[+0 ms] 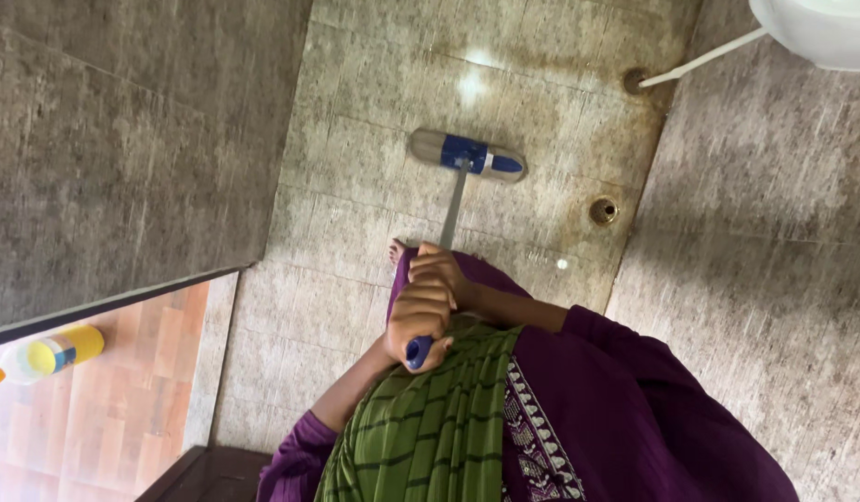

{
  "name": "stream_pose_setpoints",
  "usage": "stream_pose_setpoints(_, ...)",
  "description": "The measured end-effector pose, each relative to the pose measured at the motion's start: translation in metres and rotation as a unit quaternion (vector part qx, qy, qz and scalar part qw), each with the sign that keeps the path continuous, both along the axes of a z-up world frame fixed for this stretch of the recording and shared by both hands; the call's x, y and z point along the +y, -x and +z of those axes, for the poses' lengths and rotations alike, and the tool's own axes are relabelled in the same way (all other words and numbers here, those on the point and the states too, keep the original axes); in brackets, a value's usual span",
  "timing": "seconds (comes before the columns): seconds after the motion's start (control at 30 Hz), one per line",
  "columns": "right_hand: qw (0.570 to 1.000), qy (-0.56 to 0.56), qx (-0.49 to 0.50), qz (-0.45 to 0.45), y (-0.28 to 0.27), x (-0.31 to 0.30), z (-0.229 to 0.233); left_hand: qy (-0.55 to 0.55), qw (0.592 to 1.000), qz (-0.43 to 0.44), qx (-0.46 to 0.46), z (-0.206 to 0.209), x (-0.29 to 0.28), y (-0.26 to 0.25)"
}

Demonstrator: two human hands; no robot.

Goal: The person scrubs the floor in a bathroom using a long-handled brush, moving it back and forth across the tiles.

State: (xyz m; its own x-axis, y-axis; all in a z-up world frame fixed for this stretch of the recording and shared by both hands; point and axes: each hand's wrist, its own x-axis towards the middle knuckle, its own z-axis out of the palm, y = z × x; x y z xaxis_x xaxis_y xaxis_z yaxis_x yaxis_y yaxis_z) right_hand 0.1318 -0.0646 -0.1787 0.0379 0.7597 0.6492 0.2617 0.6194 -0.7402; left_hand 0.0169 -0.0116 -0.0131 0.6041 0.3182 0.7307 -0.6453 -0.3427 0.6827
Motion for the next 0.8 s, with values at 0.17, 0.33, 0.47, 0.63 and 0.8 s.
stream_pose_setpoints(0.17, 1.000, 0.014, -0.021, 0.011, -0.033, 0.021, 0.008, -0.024, 0.998, 0.034, -0.048, -0.028, 0.013, -0.024)
stream_pose_setpoints(0.33, 0.994, 0.015, -0.102, -0.032, -0.063, 0.050, -0.050, -0.062, 0.996, 0.068, -0.021, -0.122, 0.027, -0.048)
stream_pose_setpoints(0.47, 0.967, 0.011, -0.229, -0.112, -0.107, 0.075, -0.083, -0.098, 0.990, 0.055, 0.090, -0.190, 0.060, -0.069)
stream_pose_setpoints(0.63, 0.898, 0.228, -0.328, -0.183, -0.180, 0.096, -0.112, -0.169, 0.901, 0.094, 0.387, -0.212, 0.101, -0.098)
stream_pose_setpoints(0.8, 0.838, 0.380, -0.316, -0.232, -0.220, 0.065, -0.128, -0.234, 0.854, 0.105, 0.453, -0.224, 0.075, -0.160)
